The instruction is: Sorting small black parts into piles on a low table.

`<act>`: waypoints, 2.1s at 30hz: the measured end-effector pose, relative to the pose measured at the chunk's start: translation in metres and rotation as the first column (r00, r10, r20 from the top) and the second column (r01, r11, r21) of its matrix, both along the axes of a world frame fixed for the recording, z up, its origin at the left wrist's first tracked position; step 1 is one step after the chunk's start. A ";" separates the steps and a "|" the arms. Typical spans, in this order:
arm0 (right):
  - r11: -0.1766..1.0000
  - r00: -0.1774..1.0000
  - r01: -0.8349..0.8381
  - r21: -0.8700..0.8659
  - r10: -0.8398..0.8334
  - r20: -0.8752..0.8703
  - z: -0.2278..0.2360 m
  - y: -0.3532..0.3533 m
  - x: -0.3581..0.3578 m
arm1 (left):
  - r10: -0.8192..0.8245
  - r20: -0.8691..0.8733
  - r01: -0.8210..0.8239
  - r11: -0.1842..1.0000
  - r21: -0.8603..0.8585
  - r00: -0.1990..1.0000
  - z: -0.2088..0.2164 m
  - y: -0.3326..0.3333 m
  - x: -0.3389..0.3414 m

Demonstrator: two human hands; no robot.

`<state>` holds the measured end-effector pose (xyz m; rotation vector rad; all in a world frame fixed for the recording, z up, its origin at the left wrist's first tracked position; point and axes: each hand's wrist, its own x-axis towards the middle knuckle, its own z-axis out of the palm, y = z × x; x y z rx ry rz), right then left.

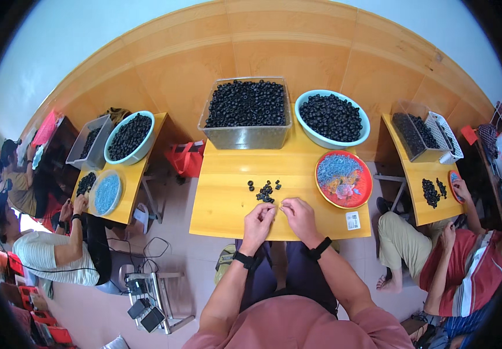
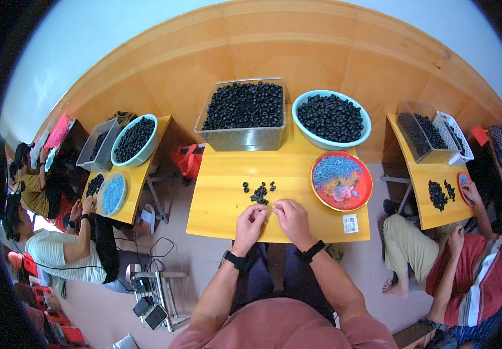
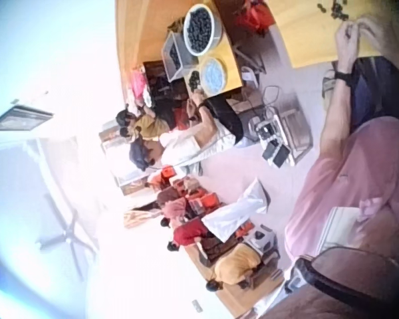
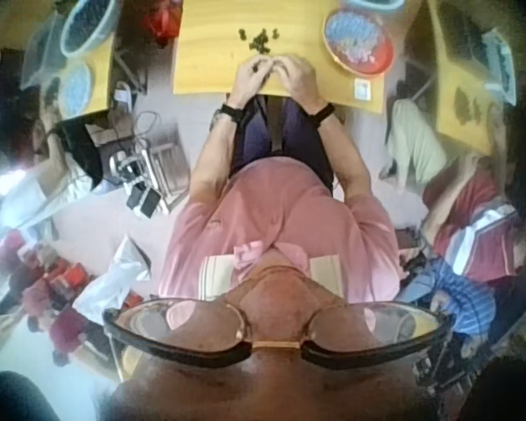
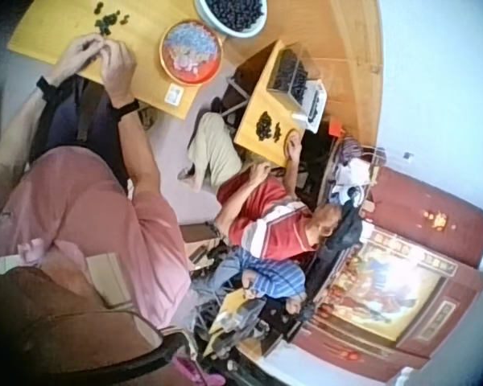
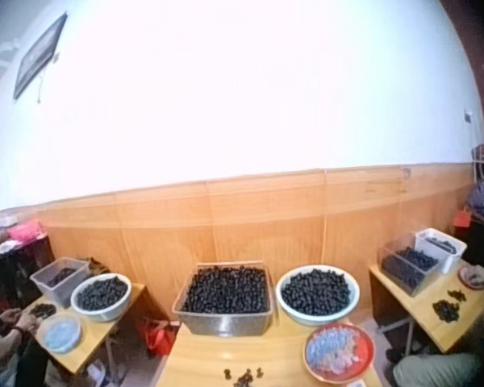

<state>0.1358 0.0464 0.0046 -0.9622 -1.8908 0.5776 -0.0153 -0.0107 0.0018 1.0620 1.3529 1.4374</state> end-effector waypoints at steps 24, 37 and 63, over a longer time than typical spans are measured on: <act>0.986 0.997 -0.043 -0.159 0.033 -0.069 -0.011 0.005 -0.005 | 0.134 -0.290 -0.140 0.990 -0.001 0.948 -0.015 0.005 0.003; 0.994 0.996 -0.092 0.063 0.092 0.002 -0.002 -0.002 -0.009 | 0.161 -0.309 -0.139 0.986 0.092 0.937 -0.007 0.001 0.006; 0.922 0.993 0.065 -0.382 -0.022 0.117 0.003 0.031 -0.016 | 0.208 0.002 -0.208 0.975 0.081 0.978 -0.011 0.006 -0.003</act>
